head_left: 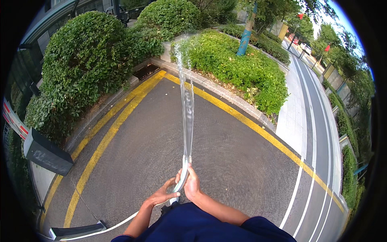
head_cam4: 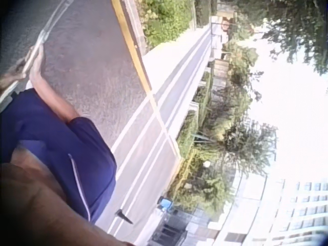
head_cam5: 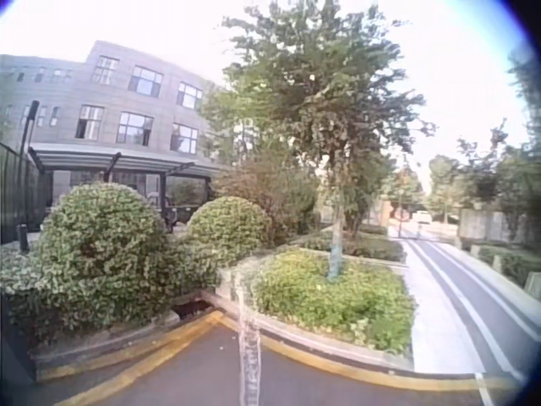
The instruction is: The person uses a garden hose to water bushes and plants along a roadside curb and sidewalk. They move along the path, directing the water stream onto different sections of vegetation and the ground beneath them.
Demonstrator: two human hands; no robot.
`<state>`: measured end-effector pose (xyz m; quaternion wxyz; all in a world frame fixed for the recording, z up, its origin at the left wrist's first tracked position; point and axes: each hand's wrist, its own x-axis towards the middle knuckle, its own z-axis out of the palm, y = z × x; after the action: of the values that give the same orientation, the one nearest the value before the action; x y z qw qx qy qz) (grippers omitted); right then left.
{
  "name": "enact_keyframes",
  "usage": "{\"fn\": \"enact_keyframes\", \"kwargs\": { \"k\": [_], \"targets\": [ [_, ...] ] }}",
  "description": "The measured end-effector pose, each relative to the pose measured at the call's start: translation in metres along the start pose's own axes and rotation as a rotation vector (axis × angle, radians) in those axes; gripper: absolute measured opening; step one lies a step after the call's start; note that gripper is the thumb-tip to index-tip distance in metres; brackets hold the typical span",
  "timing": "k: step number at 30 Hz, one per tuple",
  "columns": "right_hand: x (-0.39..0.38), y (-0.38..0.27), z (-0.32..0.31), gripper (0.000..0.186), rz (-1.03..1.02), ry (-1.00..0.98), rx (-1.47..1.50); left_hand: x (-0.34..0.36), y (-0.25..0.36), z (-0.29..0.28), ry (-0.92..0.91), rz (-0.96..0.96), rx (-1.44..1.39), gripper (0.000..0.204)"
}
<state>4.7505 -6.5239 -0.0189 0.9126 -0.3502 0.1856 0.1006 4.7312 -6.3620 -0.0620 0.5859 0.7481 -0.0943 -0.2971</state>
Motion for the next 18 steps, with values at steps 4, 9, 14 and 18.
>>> {"fn": "enact_keyframes", "kwargs": {
  "k": [4, 9, 14, 18],
  "targets": [
    [0.003, 0.000, 0.002, 0.041, -0.002, 0.005, -0.033, 0.003, -0.055, 0.021, 0.041, -0.318, 0.196, 0.058],
    [0.014, -0.026, 0.006, 0.037, -0.061, 0.077, -0.003, 0.010, -0.064, 0.042, 0.279, -0.238, 0.367, 0.043],
    [-0.001, -0.045, 0.003, 0.035, -0.054, 0.078, -0.125, 0.010, -0.063, 0.050, 0.331, -0.155, 0.415, 0.038],
    [-0.013, -0.052, -0.015, 0.035, -0.056, 0.090, -0.050, 0.009, -0.059, 0.058, 0.275, -0.137, 0.433, 0.033]
  ]
}}
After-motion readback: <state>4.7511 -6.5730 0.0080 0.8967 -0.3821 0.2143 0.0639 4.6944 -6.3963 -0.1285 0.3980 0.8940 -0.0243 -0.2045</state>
